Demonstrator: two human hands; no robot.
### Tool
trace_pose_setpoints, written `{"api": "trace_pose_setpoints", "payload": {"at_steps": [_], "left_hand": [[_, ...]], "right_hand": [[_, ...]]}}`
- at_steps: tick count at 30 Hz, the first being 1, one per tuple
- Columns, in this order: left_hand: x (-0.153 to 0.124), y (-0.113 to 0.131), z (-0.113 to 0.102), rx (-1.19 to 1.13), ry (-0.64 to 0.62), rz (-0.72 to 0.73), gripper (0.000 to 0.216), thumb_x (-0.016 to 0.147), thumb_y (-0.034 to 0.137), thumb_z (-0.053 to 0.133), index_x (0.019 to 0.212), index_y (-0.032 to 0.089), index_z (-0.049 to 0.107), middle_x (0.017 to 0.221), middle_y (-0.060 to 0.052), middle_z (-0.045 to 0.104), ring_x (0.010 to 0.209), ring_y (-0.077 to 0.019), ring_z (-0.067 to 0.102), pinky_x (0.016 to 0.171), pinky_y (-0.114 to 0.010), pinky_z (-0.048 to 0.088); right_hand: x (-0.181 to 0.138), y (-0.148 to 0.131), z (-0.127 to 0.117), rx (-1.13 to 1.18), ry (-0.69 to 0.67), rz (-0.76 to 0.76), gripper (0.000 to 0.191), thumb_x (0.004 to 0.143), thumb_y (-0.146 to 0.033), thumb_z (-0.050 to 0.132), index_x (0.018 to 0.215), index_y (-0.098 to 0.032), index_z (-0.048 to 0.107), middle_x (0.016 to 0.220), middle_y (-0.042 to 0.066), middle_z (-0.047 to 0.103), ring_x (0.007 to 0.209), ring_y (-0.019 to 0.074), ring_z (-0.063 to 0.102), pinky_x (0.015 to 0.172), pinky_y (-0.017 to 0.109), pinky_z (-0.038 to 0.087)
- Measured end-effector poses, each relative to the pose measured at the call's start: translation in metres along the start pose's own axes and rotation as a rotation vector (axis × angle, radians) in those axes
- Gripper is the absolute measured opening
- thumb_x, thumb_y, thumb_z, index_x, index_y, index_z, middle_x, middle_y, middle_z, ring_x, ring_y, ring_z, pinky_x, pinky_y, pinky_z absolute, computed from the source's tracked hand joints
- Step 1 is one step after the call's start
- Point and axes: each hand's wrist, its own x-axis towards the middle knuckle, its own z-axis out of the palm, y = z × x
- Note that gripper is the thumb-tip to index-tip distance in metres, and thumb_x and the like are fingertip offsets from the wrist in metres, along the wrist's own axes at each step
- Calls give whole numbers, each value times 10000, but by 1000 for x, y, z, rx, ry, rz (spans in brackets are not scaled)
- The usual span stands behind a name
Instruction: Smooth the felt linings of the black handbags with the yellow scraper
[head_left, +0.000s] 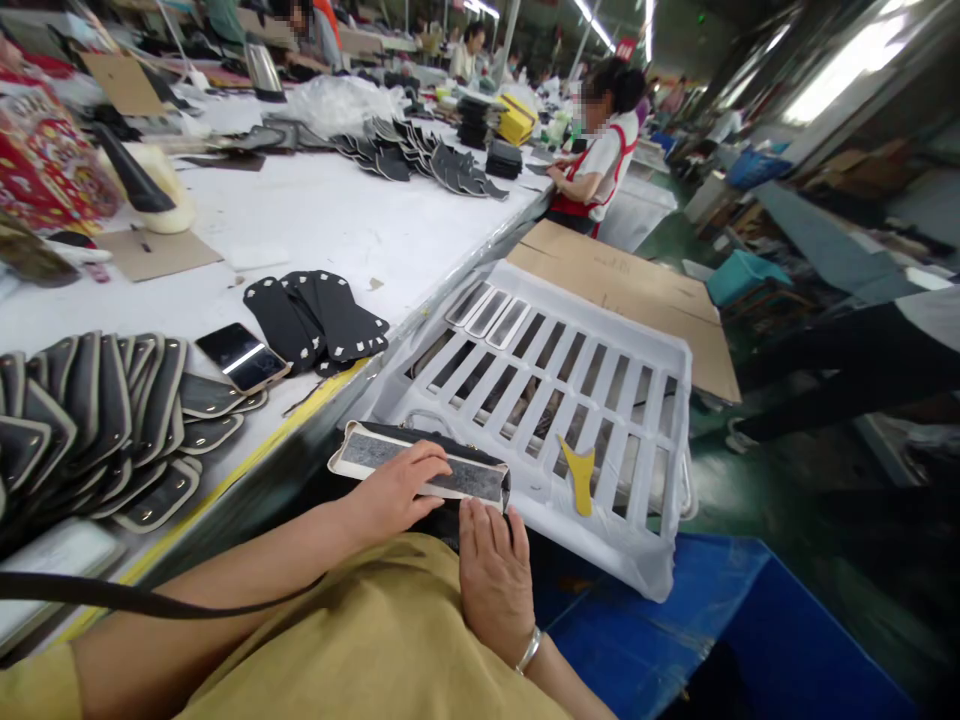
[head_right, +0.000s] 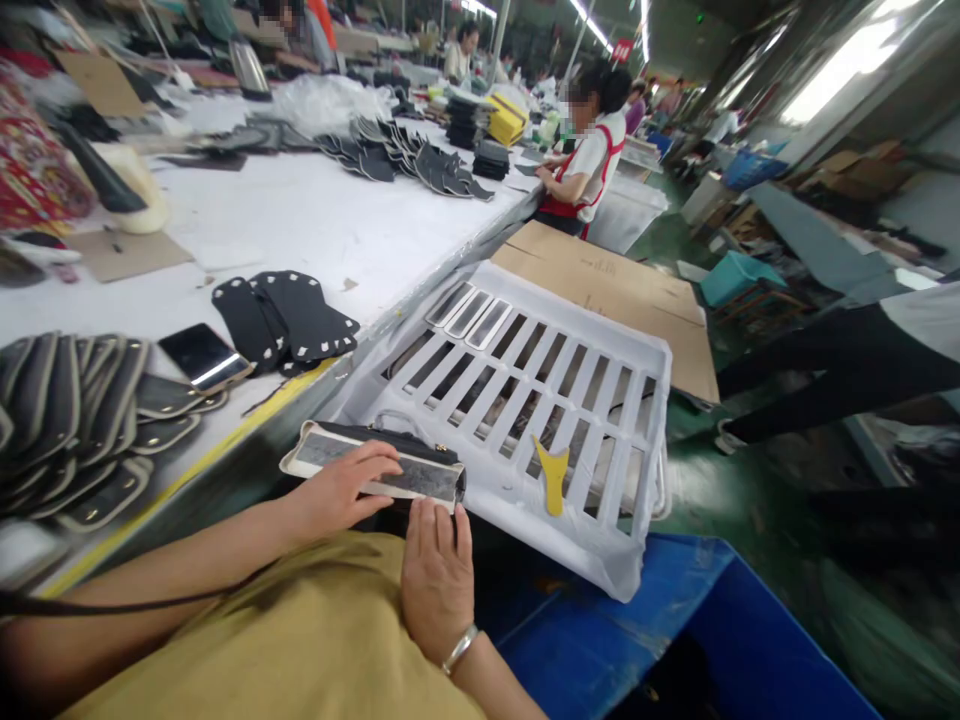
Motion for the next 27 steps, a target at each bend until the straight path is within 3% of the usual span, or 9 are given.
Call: {"api": "trace_pose_setpoints", "payload": {"at_steps": [2, 6, 10, 14, 19, 27], "left_hand": [[-10, -12, -11, 43, 34, 4, 193, 786, 187, 619, 977, 168, 594, 1075, -73, 554, 993, -200, 517, 886, -323, 408], [-20, -32, -20, 115, -77, -2, 79, 805, 260, 628, 796, 182, 643, 826, -24, 599, 840, -191, 536, 765, -312, 405], [-22, -40, -16, 52, -75, 21, 142, 858, 258, 562, 796, 193, 672, 841, -21, 617, 813, -165, 541, 738, -280, 395], [-26, -36, -12, 64, 6, -9, 176, 871, 230, 526, 782, 196, 674, 858, -20, 623, 802, -156, 534, 744, -287, 383], [-26, -23, -3, 158, 125, -121, 123, 802, 162, 548, 702, 173, 619, 812, -22, 622, 793, -175, 519, 718, -316, 362], [-23, -20, 3, 221, 135, -191, 91, 772, 145, 534, 701, 176, 581, 800, -23, 608, 819, -193, 514, 722, -336, 347]], "right_hand": [[1, 0, 0, -22, 2, -23, 454, 811, -69, 408, 1248, -39, 523, 1208, 159, 579, 1133, 284, 456, 1076, 477, 208], [1, -2, 0, -36, 4, -46, 450, 817, -70, 379, 1235, -6, 532, 1215, 174, 575, 1138, 299, 457, 1093, 476, 184], [2, -3, 0, -34, -3, -58, 440, 832, -71, 346, 1214, 8, 549, 1199, 183, 586, 1132, 301, 468, 1104, 475, 163], [4, -3, 0, -14, -10, -50, 438, 861, -79, 303, 1214, -12, 555, 1223, 167, 582, 1146, 288, 471, 1113, 476, 149], [4, -6, 4, 0, -28, -63, 450, 882, -87, 279, 1270, 3, 490, 1358, 174, 470, 1278, 296, 367, 1114, 489, 150], [9, -15, 17, -47, -10, -69, 453, 864, -66, 319, 1290, 30, 441, 1377, 233, 419, 1328, 343, 290, 1055, 469, 298]]}}
